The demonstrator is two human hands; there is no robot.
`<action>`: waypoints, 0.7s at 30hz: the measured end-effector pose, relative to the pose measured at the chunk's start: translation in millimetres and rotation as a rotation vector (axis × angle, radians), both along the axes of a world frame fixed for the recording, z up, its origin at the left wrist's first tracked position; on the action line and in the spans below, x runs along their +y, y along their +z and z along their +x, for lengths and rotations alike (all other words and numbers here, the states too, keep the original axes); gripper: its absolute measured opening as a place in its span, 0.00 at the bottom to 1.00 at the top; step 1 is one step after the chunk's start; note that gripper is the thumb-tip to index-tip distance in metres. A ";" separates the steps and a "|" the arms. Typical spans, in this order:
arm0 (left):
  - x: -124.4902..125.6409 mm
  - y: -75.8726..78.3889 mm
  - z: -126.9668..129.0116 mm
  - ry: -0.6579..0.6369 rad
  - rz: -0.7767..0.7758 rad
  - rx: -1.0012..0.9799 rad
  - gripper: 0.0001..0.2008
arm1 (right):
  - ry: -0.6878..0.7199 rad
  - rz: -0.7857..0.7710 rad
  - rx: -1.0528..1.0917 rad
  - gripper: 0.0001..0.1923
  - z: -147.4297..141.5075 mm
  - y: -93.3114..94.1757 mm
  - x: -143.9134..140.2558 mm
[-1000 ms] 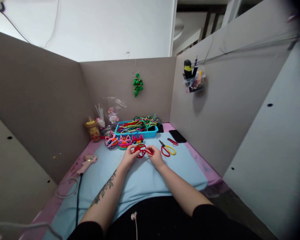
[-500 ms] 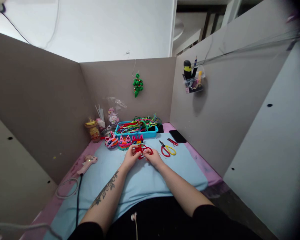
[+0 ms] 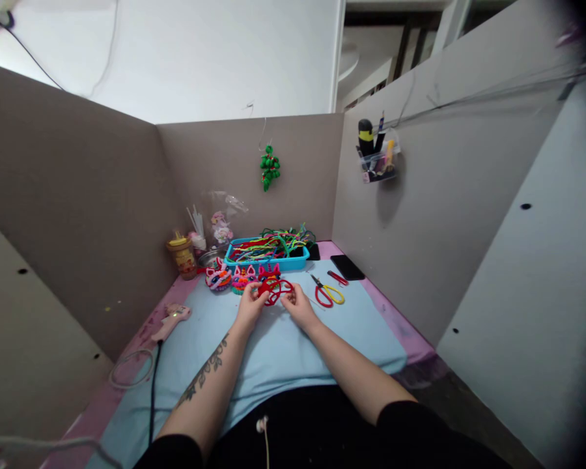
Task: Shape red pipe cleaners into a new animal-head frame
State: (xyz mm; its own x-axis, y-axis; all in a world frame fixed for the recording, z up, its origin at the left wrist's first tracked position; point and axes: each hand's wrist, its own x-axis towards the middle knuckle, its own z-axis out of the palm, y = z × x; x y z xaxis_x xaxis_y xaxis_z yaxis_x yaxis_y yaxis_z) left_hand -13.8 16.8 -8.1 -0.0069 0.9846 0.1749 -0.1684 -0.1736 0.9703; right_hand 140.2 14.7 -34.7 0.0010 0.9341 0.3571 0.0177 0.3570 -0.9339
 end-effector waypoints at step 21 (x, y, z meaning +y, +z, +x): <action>-12.5 11.9 4.8 -0.132 -0.014 -0.004 0.23 | 0.020 -0.059 0.238 0.14 2.6 9.4 2.4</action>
State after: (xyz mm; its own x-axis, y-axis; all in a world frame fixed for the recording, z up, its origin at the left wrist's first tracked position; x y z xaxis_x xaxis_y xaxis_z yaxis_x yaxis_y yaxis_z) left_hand -8.9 4.3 3.9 0.1224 0.9793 0.1610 -0.1925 -0.1357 0.9719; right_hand 142.8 17.2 -25.3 0.0598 0.9541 0.2936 -0.2123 0.2995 -0.9302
